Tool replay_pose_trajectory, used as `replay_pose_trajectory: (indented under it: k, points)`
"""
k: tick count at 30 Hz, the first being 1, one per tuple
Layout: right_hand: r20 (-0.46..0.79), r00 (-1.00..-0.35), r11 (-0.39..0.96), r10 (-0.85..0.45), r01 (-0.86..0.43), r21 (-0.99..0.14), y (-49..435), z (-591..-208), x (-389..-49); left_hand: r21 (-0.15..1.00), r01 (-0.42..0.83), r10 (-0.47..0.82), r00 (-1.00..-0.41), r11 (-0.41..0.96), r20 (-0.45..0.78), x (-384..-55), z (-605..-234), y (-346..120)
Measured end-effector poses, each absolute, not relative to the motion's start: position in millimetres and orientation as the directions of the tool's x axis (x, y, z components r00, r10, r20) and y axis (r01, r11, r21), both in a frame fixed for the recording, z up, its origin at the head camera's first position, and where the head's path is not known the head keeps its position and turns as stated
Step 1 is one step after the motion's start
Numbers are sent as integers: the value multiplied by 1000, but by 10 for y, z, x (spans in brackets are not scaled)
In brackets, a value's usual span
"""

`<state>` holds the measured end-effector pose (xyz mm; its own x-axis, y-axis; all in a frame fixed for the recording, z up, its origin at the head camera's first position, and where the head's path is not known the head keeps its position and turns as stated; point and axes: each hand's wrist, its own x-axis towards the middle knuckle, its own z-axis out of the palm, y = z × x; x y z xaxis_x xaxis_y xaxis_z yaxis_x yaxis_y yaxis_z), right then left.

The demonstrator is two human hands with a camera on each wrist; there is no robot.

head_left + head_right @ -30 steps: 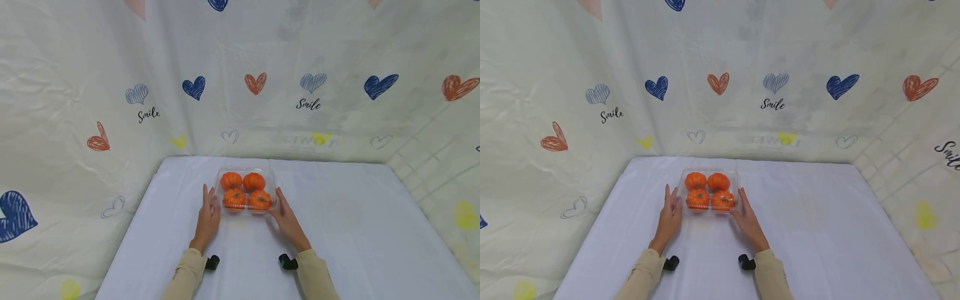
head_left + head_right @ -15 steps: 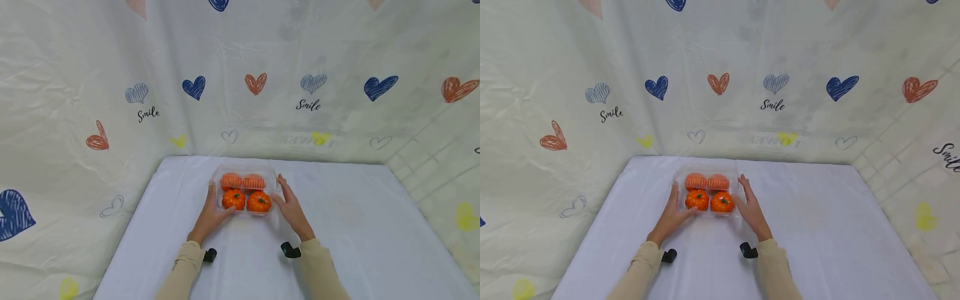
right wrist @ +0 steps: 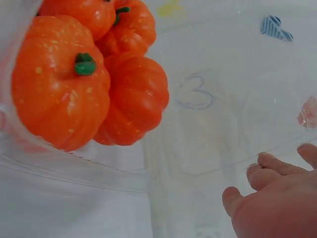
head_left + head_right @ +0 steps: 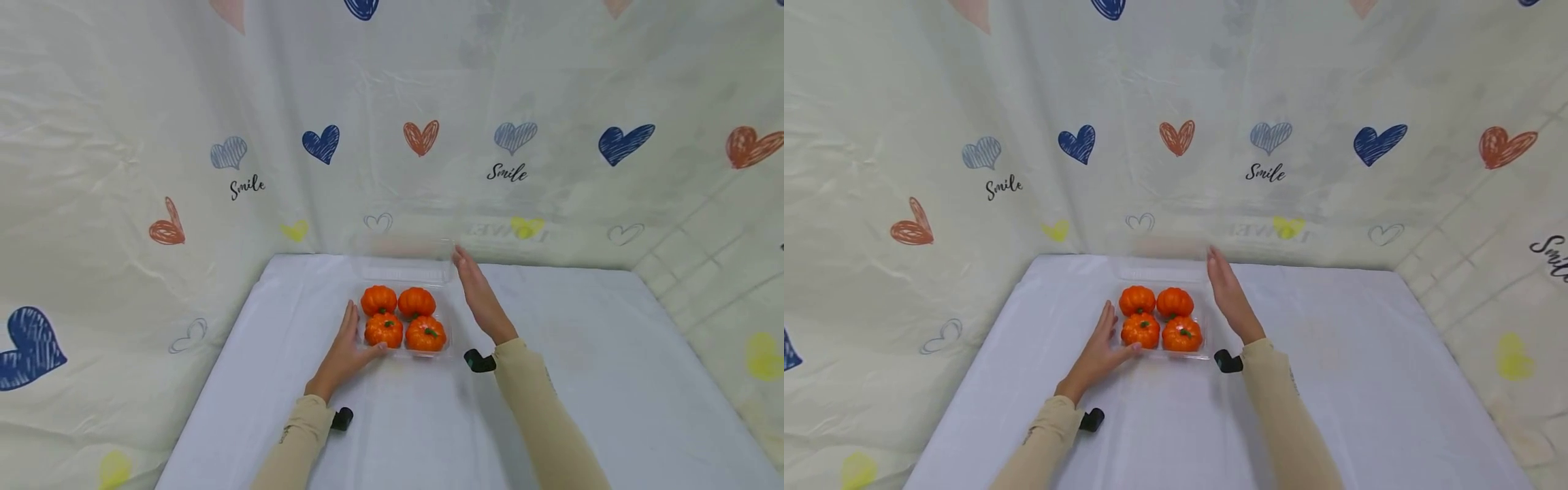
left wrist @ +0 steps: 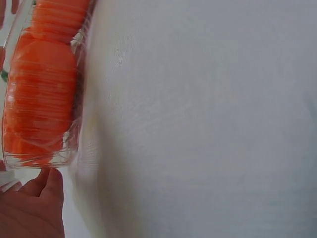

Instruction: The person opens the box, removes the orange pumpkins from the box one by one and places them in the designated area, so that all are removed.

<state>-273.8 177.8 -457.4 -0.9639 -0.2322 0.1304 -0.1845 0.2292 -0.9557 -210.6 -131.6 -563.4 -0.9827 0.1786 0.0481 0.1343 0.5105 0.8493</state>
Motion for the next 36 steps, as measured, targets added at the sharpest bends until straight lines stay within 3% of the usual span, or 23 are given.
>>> replay_pose_trajectory:
  k: [17,36]
  points:
    - [-16,-959,5,-285,15,-1000,1806,-4561,-3345,862,127,194,-980,491,35,-2074,-5626,-1315]
    - [-242,-901,22,-361,251,-968,1843,-4912,-3394,868,96,191,-982,487,1,-2046,-5578,-1307]
